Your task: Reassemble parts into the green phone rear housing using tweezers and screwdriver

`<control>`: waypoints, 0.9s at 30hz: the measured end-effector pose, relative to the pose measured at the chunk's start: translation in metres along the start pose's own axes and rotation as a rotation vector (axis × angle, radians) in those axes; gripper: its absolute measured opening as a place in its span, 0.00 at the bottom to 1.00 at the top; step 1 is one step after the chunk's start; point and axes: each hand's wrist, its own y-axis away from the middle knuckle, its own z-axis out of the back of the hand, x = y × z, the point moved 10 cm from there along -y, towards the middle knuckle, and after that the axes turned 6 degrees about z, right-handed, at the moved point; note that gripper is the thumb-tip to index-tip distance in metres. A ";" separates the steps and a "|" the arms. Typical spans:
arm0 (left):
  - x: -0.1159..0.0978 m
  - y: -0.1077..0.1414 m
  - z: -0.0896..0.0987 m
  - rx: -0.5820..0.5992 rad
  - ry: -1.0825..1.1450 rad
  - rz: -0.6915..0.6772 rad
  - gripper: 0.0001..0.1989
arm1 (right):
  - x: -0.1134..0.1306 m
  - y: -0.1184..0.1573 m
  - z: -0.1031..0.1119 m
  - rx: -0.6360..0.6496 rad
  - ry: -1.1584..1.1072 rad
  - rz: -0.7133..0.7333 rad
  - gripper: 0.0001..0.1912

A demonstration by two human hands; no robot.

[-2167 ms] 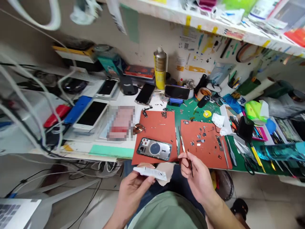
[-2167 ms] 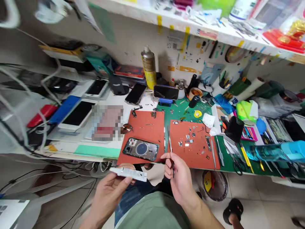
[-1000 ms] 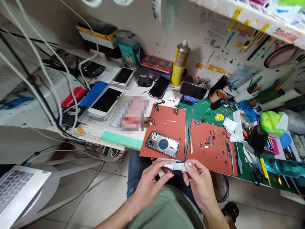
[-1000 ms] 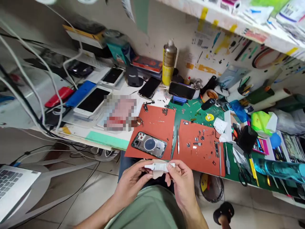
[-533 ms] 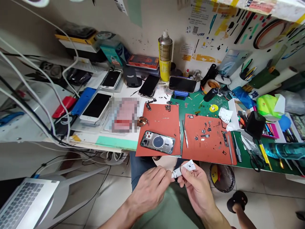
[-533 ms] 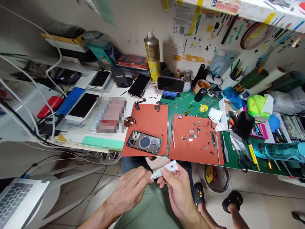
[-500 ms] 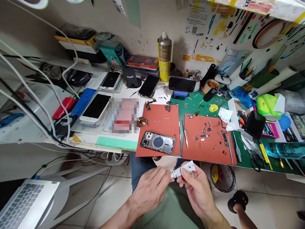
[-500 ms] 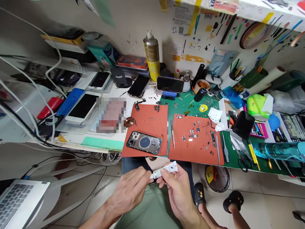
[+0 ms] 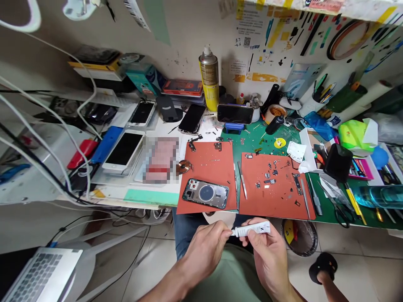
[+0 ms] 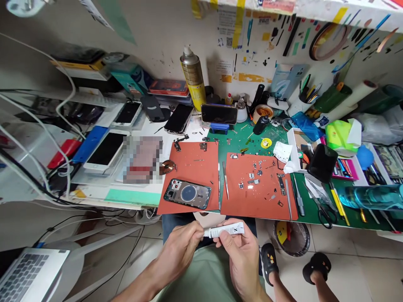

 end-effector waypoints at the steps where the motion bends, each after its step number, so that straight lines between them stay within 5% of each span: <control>1: -0.001 -0.002 -0.002 0.033 0.001 0.003 0.14 | 0.001 0.000 0.002 0.001 0.012 0.015 0.15; 7: 0.002 -0.019 0.004 0.176 -0.046 -0.012 0.18 | 0.015 -0.006 0.016 -0.067 0.044 0.099 0.13; 12: 0.047 -0.066 0.031 0.048 -0.227 0.130 0.15 | 0.039 -0.026 0.033 -0.208 0.015 0.156 0.14; 17: 0.080 -0.110 0.027 0.000 -0.359 0.162 0.11 | 0.040 -0.035 0.039 -0.259 0.013 0.124 0.15; 27: 0.057 -0.115 0.017 0.117 -0.429 0.004 0.09 | 0.039 -0.034 0.039 -0.270 0.015 0.105 0.15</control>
